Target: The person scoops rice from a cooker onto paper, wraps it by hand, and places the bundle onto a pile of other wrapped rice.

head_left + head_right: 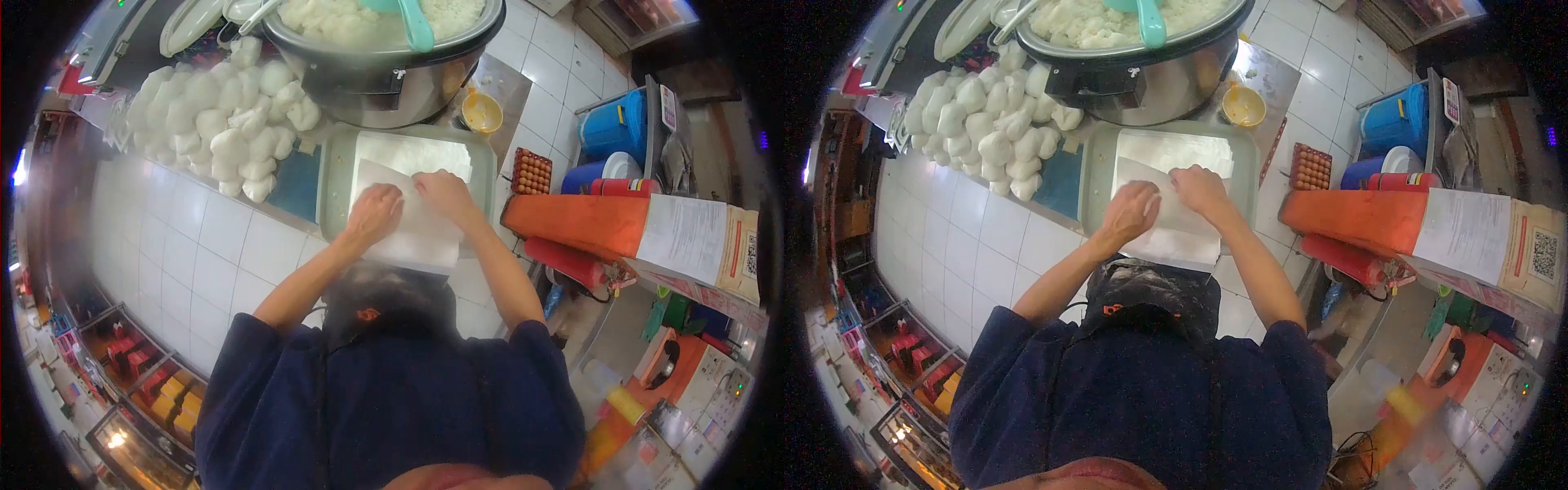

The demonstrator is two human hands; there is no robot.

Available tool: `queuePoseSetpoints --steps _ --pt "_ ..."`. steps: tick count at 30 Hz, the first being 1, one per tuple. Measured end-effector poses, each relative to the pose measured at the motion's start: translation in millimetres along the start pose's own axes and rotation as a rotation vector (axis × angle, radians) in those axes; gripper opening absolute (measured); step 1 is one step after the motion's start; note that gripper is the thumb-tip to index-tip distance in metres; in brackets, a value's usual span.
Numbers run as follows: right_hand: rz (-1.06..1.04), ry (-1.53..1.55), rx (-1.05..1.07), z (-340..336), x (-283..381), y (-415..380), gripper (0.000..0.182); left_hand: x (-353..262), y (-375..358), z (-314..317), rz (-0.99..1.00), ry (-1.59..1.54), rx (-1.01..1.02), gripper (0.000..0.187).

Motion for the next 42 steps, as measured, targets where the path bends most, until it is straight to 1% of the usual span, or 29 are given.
queuePoseSetpoints --steps 1,3,6,7,8,9,10,11,12,13,14,16,17,19,21,24,27,28,29,31,33,34,35,36,37,38,39,40,42 --pt "-0.003 -0.002 0.003 -3 4 0 0.023 -1 -4 2 -0.004 0.001 -0.002 0.021" --pt "0.027 0.005 0.054 -4 10 -2 0.021 -19 -17 0 0.158 -0.009 -0.118 0.027" --pt "-0.016 -0.142 0.144 6 19 -12 0.023 -25 -35 8 0.242 0.044 -0.097 0.028" --pt "-0.019 -0.142 0.149 13 19 -18 0.023 -26 -39 10 0.288 0.062 -0.106 0.026" --pt "-0.089 -0.088 0.065 22 21 -25 0.026 -22 -41 14 0.283 0.061 -0.102 0.026" --pt "-0.159 -0.034 -0.019 29 23 -34 0.03 -14 -40 26 0.263 0.019 0.034 0.024" --pt "-0.16 -0.034 -0.013 41 23 -44 0.03 -9 -42 35 0.241 -0.023 0.168 0.023" --pt "-0.255 -0.083 -0.133 45 29 -55 0.033 -8 -45 36 0.236 -0.023 0.167 0.023" --pt "-0.352 -0.132 -0.257 47 35 -65 0.037 -6 -47 42 0.233 0.024 0.279 0.022" --pt "-0.358 -0.135 -0.259 55 34 -70 0.037 -3 -48 46 0.232 0.073 0.39 0.022" --pt "-0.367 -0.126 -0.309 58 32 -75 0.04 -1 -50 41 0.232 0.078 0.384 0.022" --pt "-0.361 -0.112 -0.369 64 25 -77 0.043 -21 -52 -9 0.47 -0.082 -0.015 0.03" --pt "-0.362 -0.06 -0.4 67 21 -77 0.041 -28 -44 -21 0.483 -0.088 -0.005 0.03" --pt "-0.346 0.0 -0.436 67 19 -84 0.04 -40 -15 -57 0.394 0.152 -0.188 0.041" --pt "-0.452 0.052 -0.521 58 25 -95 0.035 -12 -28 -27 0.469 0.173 -0.122 0.048" --pt "-0.459 0.036 -0.489 74 -13 -117 0.028 33 -55 8 0.421 0.064 0.095 0.036" --pt "-0.371 0.039 -0.487 78 -33 -123 0.025 40 -59 1 0.503 0.091 0.144 0.031" --pt "-0.298 0.14 -0.443 71 -33 -116 0.02 43 -56 2 0.445 0.04 0.173 0.032" --pt "-0.283 0.147 -0.465 60 -26 -109 0.02 41 -51 2 0.47 0.041 0.185 0.032" --pt "0.298 0.412 -0.227 52 -41 -76 0.018 65 -25 20 -0.117 -0.158 0.579 0.03" --pt "0.404 0.208 -0.309 51 -49 -46 0.016 58 12 20 -0.107 -0.065 0.656 0.028" --pt "0.401 0.211 -0.304 49 -49 -34 0.016 56 23 25 -0.113 0.018 0.719 0.029" --pt "0.134 -0.026 -0.338 37 -31 -19 0.015 53 32 32 -0.119 0.02 0.712 0.029" --pt "-0.138 -0.26 -0.36 31 -13 -12 0.014 40 45 28 0.054 0.117 0.478 0.026" --pt "-0.149 -0.26 -0.345 22 -10 -11 0.014 28 47 19 0.219 0.213 0.245 0.024" --pt "0.013 -0.136 -0.099 23 -20 -8 0.014 31 43 18 0.196 0.211 0.245 0.024" --pt "0.175 -0.021 0.146 30 -30 -9 0.014 38 38 25 0.105 0.191 0.426 0.025" --pt "0.162 -0.035 0.157 30 -30 -15 0.014 46 34 31 0.016 0.167 0.602 0.025" --pt "0.201 0.094 0.012 30 -28 -41 0.017 49 19 23 -0.037 0.075 0.561 0.024"
Point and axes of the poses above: each hand's wrist, its own y-axis towards the middle knuckle, its own z-axis out of the palm, x = y × z, the point moved 6 cm from there along y, towards the middle knuckle, and after that the axes turned 14 degrees about y, right-handed, at the moved point
